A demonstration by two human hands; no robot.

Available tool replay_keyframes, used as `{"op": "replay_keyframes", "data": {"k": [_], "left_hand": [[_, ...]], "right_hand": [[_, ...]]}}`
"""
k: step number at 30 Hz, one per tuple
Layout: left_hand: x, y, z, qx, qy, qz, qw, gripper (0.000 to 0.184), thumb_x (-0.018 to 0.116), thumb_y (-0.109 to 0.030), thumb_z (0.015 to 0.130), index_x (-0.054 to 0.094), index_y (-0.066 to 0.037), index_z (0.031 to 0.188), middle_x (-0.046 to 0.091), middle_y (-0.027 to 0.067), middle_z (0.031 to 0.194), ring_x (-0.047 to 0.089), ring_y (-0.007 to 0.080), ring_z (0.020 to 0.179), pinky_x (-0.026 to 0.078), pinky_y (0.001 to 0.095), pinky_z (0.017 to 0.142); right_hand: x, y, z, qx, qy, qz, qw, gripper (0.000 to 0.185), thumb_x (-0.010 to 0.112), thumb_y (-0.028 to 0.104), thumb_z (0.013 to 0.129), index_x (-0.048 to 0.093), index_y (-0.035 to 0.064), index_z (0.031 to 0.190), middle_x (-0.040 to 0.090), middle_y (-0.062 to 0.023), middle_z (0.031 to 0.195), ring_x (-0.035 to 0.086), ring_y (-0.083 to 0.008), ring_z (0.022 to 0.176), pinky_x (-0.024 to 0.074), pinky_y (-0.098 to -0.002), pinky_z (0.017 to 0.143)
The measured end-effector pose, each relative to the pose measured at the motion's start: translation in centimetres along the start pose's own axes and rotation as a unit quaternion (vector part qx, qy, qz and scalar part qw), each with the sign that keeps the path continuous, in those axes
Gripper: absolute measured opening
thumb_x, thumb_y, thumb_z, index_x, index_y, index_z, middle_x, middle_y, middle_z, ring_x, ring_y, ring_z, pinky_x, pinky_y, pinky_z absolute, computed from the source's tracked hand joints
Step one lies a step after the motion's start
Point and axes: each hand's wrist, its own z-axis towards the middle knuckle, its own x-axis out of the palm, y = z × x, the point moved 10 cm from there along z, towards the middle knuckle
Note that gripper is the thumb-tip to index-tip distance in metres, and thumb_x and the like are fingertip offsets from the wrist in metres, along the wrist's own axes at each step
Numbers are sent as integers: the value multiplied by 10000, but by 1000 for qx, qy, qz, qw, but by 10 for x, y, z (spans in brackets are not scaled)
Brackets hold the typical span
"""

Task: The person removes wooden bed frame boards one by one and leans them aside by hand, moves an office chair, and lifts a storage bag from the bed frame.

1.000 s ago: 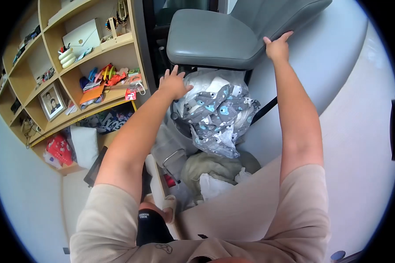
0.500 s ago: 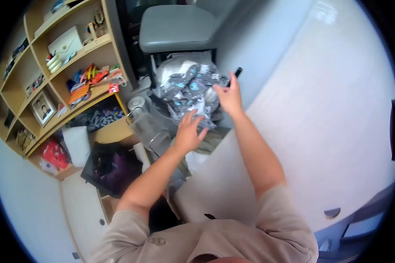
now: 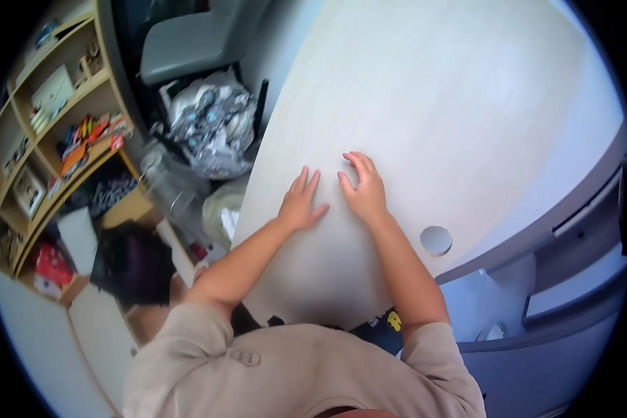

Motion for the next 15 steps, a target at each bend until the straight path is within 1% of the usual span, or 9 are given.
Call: {"op": "replay_keyframes", "data": {"k": [1, 3, 4, 6, 7, 10, 11, 12, 15], "left_hand": [[0, 1, -4, -14, -3, 5, 1000, 675, 676, -281, 814, 390, -116, 1402, 300, 238, 1452, 362, 422, 1290, 326, 447, 1066], [-15, -2, -13, -3, -1, 38, 999, 662, 675, -283, 814, 400, -103, 1389, 341, 230, 1428, 386, 410, 1275, 339, 440, 1058], [-25, 0, -24, -1, -1, 58, 998, 656, 675, -284, 815, 405, -96, 1382, 362, 226, 1417, 398, 404, 1267, 345, 436, 1054], [-53, 19, -57, -59, -10, 61, 996, 638, 671, -306, 813, 425, -80, 1357, 417, 205, 1376, 416, 373, 1259, 359, 427, 1043], [-67, 27, -80, -86, -18, 65, 994, 630, 670, -317, 812, 435, -73, 1344, 445, 194, 1356, 424, 357, 1255, 366, 422, 1037], [-108, 64, -166, -212, -33, 113, 970, 591, 667, -305, 814, 461, -54, 1307, 488, 181, 1307, 459, 346, 1217, 387, 403, 1018], [-117, 76, -197, -260, -42, 106, 959, 550, 670, -264, 820, 481, -57, 1293, 506, 194, 1273, 484, 343, 1186, 387, 381, 1013], [-124, 85, -230, -284, -46, 125, 950, 551, 663, -274, 827, 477, -62, 1300, 505, 192, 1281, 484, 343, 1189, 391, 386, 1009], [-142, 79, -297, -374, -68, 128, 916, 566, 657, -287, 831, 464, -68, 1316, 499, 194, 1297, 478, 348, 1198, 390, 394, 1013]], "right_hand": [[1, 6, -10, -33, 10, -20, 999, 360, 649, 156, 805, 576, 73, 1148, 565, -156, 1190, 563, -315, 1053, 453, -415, 896], [15, 14, -25, -103, 36, -46, 993, 338, 646, 158, 800, 585, 78, 1123, 575, -153, 1173, 552, -318, 1071, 428, -427, 922], [25, 15, -32, -115, 41, -51, 991, 328, 645, 165, 801, 587, 82, 1113, 580, -146, 1157, 553, -310, 1064, 418, -427, 926], [50, 25, -42, -143, 46, -53, 987, 308, 643, 179, 803, 592, 90, 1093, 591, -131, 1125, 554, -295, 1052, 399, -425, 932], [67, 27, -46, -149, 68, -45, 985, 290, 639, 188, 807, 601, 94, 1078, 599, -121, 1103, 556, -288, 1037, 400, -422, 920], [131, 28, -61, -167, 137, -31, 976, 239, 627, 210, 818, 625, 104, 1032, 622, -91, 1034, 563, -272, 993, 405, -417, 885], [156, 25, -65, -171, 160, -37, 971, 223, 624, 214, 821, 634, 107, 1016, 630, -82, 1007, 566, -269, 979, 409, -416, 872], [178, 27, -72, -177, 180, -48, 966, 209, 620, 217, 823, 642, 110, 1000, 638, -73, 980, 569, -265, 966, 412, -415, 859], [233, 34, -102, -186, 279, -53, 941, 204, 614, 226, 827, 656, 110, 989, 654, -78, 928, 583, -262, 944, 418, -422, 843]]}}
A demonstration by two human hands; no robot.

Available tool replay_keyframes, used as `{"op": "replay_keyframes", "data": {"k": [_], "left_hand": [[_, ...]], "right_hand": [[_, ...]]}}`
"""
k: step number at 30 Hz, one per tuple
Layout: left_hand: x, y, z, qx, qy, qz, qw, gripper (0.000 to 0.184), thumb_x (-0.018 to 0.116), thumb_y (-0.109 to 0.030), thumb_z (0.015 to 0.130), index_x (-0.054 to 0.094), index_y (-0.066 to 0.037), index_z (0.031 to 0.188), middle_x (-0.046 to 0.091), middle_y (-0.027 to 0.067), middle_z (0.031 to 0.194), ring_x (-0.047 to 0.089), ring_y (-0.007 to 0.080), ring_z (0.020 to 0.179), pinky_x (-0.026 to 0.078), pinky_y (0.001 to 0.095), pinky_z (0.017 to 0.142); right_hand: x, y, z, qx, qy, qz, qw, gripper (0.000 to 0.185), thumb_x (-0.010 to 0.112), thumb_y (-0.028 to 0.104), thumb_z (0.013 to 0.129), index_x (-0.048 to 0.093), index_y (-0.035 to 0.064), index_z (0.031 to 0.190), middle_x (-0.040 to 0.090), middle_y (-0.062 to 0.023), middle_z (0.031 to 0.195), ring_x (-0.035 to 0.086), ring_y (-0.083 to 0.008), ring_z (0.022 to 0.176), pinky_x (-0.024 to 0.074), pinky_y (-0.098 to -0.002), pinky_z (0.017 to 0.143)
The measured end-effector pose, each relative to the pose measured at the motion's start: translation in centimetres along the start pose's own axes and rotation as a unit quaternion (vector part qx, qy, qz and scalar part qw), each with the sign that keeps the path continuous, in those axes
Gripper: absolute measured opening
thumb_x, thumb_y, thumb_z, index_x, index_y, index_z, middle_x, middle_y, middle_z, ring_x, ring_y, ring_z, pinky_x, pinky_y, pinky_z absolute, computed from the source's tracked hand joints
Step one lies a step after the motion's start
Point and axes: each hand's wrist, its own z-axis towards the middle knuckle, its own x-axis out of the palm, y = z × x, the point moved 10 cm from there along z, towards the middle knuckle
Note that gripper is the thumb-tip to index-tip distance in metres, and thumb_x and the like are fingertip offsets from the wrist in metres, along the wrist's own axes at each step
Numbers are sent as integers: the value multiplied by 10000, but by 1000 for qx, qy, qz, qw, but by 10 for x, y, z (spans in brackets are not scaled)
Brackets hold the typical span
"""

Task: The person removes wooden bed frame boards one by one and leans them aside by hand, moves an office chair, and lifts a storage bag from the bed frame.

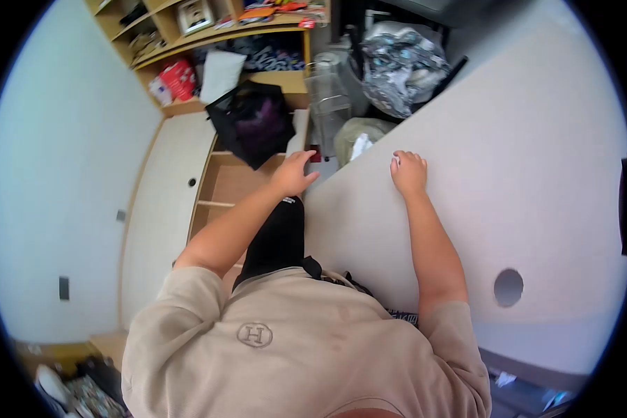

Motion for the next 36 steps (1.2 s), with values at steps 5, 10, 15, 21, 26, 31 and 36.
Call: {"op": "replay_keyframes", "data": {"k": [5, 10, 15, 21, 26, 31, 36], "left_hand": [[-7, 38, -45, -102, -49, -8, 994, 582, 652, -297, 838, 445, -70, 1332, 491, 204, 1313, 460, 364, 1219, 376, 402, 1028], [-10, 53, -83, -161, -84, -55, 982, 579, 649, -275, 846, 432, -77, 1344, 475, 216, 1326, 455, 365, 1231, 382, 402, 1024], [-21, 75, -140, -243, -100, -55, 963, 584, 649, -260, 847, 420, -81, 1354, 473, 218, 1326, 455, 369, 1231, 384, 405, 1023], [-38, 126, -244, -331, -165, -30, 929, 580, 653, -265, 840, 429, -82, 1343, 482, 231, 1307, 458, 378, 1221, 389, 410, 1019], [-38, 164, -347, -401, -232, -42, 885, 573, 662, -258, 831, 444, -75, 1328, 488, 233, 1295, 462, 382, 1210, 388, 412, 1018], [-61, 182, -426, -424, -313, -39, 849, 560, 668, -231, 830, 453, -66, 1319, 477, 229, 1304, 462, 381, 1208, 384, 412, 1019], [-93, 195, -475, -451, -326, -23, 830, 555, 655, -251, 845, 450, -77, 1331, 498, 214, 1292, 465, 354, 1220, 378, 410, 1027]], "right_hand": [[80, -6, 5, -40, 81, -23, 996, 164, 586, 241, 839, 643, 107, 915, 660, -97, 874, 604, -277, 885, 425, -422, 817], [105, -25, -9, -68, 160, -107, 979, 169, 550, 244, 851, 627, 94, 838, 663, -106, 834, 620, -273, 824, 425, -419, 797], [104, -25, -8, -65, 160, -113, 978, 175, 554, 251, 847, 626, 92, 838, 664, -104, 816, 623, -268, 818, 421, -422, 809], [105, -24, -8, -85, 136, -136, 978, 199, 588, 280, 819, 645, 94, 862, 671, -103, 796, 631, -265, 818, 425, -417, 807], [111, -19, -15, -87, 159, -195, 964, 205, 563, 275, 844, 650, 93, 877, 678, -115, 816, 639, -282, 805, 425, -424, 812], [122, -22, -13, -87, 182, -232, 952, 208, 545, 264, 852, 650, 92, 907, 684, -122, 842, 644, -289, 817, 422, -426, 830], [159, 23, -8, -156, 161, -192, 955, 212, 552, 230, 840, 659, 95, 965, 684, -129, 912, 650, -290, 859, 451, -440, 830]]}}
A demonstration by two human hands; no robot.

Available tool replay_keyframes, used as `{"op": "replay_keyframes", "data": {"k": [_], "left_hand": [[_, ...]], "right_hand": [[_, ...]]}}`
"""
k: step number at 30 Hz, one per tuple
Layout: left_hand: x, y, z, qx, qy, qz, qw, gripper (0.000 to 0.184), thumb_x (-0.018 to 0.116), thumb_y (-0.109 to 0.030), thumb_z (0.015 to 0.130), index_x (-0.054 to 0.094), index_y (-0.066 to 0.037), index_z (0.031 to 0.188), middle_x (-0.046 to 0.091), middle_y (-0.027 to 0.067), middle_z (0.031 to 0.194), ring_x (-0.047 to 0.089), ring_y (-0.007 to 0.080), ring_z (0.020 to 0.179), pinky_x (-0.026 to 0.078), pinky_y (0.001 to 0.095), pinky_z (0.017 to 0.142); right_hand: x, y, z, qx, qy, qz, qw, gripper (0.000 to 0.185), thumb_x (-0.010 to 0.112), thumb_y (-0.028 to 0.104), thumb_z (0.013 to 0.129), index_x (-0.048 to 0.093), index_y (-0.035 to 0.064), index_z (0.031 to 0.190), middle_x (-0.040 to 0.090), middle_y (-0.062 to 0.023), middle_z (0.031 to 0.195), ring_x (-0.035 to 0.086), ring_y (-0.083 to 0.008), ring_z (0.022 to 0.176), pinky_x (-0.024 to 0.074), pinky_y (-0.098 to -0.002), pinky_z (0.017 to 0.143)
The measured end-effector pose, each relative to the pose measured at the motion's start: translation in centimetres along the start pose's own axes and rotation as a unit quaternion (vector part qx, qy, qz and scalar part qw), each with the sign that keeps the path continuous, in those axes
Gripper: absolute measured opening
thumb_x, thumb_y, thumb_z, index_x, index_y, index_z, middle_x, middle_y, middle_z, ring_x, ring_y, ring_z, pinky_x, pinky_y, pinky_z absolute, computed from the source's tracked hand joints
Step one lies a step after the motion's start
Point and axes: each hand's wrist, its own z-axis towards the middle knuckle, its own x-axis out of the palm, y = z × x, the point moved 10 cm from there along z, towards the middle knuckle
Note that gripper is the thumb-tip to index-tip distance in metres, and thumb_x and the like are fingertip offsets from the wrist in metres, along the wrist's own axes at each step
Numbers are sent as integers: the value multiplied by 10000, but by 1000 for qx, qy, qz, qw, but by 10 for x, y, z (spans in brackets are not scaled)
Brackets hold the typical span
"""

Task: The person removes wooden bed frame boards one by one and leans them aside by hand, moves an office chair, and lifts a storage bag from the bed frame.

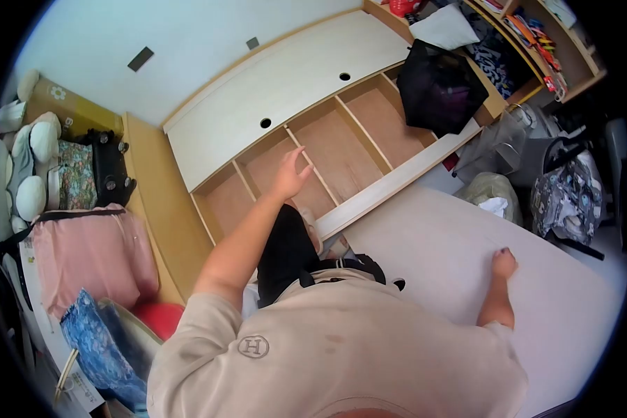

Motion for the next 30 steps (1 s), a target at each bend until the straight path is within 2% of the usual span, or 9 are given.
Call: {"op": "replay_keyframes", "data": {"k": [2, 4, 5, 8, 11, 17, 19, 22, 30], "left_hand": [[-1, 17, -1, -20, 10, 14, 1000, 551, 649, -263, 851, 454, -81, 1332, 507, 206, 1288, 470, 339, 1222, 380, 407, 1024], [-2, 24, 9, -39, 8, 27, 999, 552, 652, -263, 848, 456, -78, 1330, 511, 205, 1284, 475, 333, 1219, 388, 405, 1014], [-1, 22, 14, -32, 7, 24, 999, 551, 652, -264, 848, 457, -78, 1329, 512, 203, 1282, 477, 332, 1216, 392, 405, 1009], [0, 15, 22, -10, 0, 18, 1000, 553, 653, -266, 847, 459, -79, 1329, 519, 197, 1273, 488, 325, 1200, 403, 404, 996], [-11, 11, 21, -12, -21, 1, 1000, 562, 663, -265, 841, 458, -82, 1331, 517, 200, 1274, 490, 337, 1194, 403, 408, 997], [-57, 42, 7, -69, -85, -21, 994, 562, 677, -263, 834, 467, -100, 1329, 496, 212, 1295, 479, 359, 1207, 398, 414, 1004], [-70, 52, -2, -71, -120, -24, 990, 553, 657, -258, 846, 469, -87, 1336, 534, 176, 1262, 527, 304, 1146, 426, 394, 970], [-69, 67, -4, -111, -121, -10, 986, 552, 653, -265, 849, 466, -88, 1338, 531, 177, 1271, 522, 305, 1152, 423, 396, 973], [-39, 74, 46, -102, -84, -49, 990, 549, 655, -279, 847, 465, -94, 1328, 497, 200, 1298, 485, 363, 1205, 408, 400, 990]], "right_hand": [[32, 65, 30, -49, 5, 102, 994, 254, 569, 168, 820, 654, 78, 1041, 675, -137, 989, 641, -305, 912, 479, -438, 833], [6, 193, 49, -178, -62, 354, 916, 338, 592, 113, 800, 625, 41, 1129, 638, -160, 1097, 621, -305, 969, 470, -374, 894], [6, 257, 64, -183, 17, 379, 907, 438, 626, 176, 804, 570, 48, 1219, 590, -181, 1204, 531, -327, 1153, 408, -408, 992], [-105, 428, 42, -301, 45, 489, 817, 585, 700, 187, 794, 469, 53, 1314, 526, -199, 1281, 498, -350, 1191, 398, -384, 1008], [-170, 514, 14, -349, 130, 558, 741, 665, 738, 218, 763, 446, 65, 1340, 496, -193, 1318, 497, -342, 1197, 416, -398, 988], [-197, 549, -17, -434, 131, 531, 716, 714, 752, 241, 760, 409, 101, 1371, 473, -164, 1338, 555, -310, 1085, 460, -388, 922], [-188, 544, -17, -419, 154, 533, 719, 706, 754, 234, 754, 420, 91, 1359, 474, -160, 1333, 547, -309, 1099, 457, -389, 924], [-181, 536, -3, -409, 140, 530, 730, 692, 758, 227, 746, 437, 69, 1339, 479, -171, 1318, 530, -315, 1120, 452, -389, 928], [-149, 507, 39, -326, 155, 513, 779, 654, 748, 200, 754, 453, 47, 1317, 501, -172, 1284, 547, -308, 1090, 452, -388, 924]]}}
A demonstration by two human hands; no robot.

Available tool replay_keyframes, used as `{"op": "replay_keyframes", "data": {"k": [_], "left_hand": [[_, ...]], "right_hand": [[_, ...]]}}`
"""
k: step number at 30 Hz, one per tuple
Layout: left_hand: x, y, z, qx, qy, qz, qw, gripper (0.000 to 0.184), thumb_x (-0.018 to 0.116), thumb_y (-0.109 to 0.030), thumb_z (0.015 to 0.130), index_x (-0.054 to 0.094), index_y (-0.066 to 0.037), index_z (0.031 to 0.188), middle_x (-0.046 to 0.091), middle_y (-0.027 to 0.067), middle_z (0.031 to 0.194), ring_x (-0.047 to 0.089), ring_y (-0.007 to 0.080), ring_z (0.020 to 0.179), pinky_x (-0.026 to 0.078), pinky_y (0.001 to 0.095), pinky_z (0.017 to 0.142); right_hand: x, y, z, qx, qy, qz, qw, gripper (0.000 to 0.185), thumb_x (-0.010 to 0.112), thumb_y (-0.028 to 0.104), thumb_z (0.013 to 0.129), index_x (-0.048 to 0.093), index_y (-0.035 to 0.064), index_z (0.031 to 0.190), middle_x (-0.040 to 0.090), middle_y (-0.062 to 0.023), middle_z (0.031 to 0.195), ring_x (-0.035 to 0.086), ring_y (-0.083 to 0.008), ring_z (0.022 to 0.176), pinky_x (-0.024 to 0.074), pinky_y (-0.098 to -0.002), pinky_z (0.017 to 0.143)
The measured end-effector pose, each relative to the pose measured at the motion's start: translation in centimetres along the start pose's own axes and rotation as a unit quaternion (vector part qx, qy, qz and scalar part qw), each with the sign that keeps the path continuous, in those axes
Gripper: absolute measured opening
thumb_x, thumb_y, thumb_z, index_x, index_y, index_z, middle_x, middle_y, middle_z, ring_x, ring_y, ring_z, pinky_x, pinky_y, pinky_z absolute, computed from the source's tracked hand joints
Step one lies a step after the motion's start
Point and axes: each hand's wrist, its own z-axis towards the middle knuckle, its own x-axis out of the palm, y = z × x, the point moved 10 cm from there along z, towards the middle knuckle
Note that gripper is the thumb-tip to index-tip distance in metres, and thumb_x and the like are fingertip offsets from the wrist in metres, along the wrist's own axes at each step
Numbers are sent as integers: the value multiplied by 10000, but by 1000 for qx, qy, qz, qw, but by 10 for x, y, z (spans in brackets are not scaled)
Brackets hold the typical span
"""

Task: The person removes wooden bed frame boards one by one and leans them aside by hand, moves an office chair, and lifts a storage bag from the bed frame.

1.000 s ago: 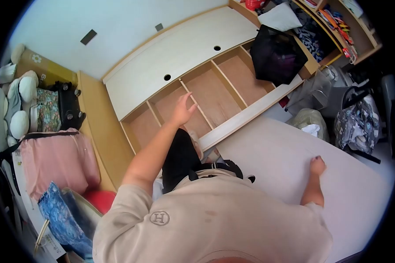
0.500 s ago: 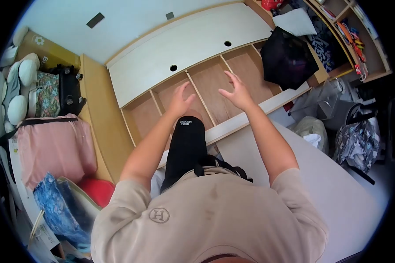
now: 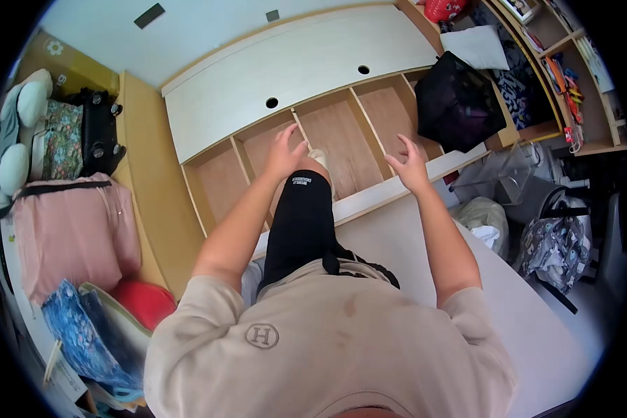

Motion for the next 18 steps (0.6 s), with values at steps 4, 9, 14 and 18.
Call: {"op": "replay_keyframes", "data": {"k": [4, 9, 14, 18], "left_hand": [[31, 1, 30, 14, 42, 20, 999, 547, 652, -275, 850, 459, -93, 1328, 490, 208, 1302, 477, 374, 1211, 407, 405, 992], [42, -4, 68, 19, 40, -9, 999, 553, 650, -278, 852, 449, -100, 1335, 474, 211, 1317, 473, 379, 1214, 404, 413, 994], [56, 40, 111, -1, 25, -18, 1000, 559, 647, -293, 851, 444, -116, 1341, 472, 211, 1323, 470, 378, 1218, 404, 416, 993], [72, 73, 142, -49, 35, -1, 998, 562, 656, -262, 851, 448, -93, 1345, 487, 202, 1310, 476, 334, 1217, 396, 400, 1003]], "right_hand": [[7, -24, 11, 30, 16, 7, 999, 671, 740, 207, 758, 438, 42, 1334, 511, -168, 1282, 546, -319, 1102, 443, -386, 939], [32, -28, 63, 32, 22, 28, 999, 699, 746, 224, 754, 423, 80, 1357, 481, -177, 1328, 512, -326, 1169, 422, -389, 973], [44, -24, 118, -1, 35, 20, 999, 712, 750, 240, 758, 411, 89, 1366, 471, -175, 1339, 502, -337, 1188, 419, -397, 982], [45, -61, 143, 38, 51, 18, 998, 718, 751, 245, 761, 406, 92, 1371, 463, -178, 1347, 495, -342, 1201, 415, -403, 989]]}}
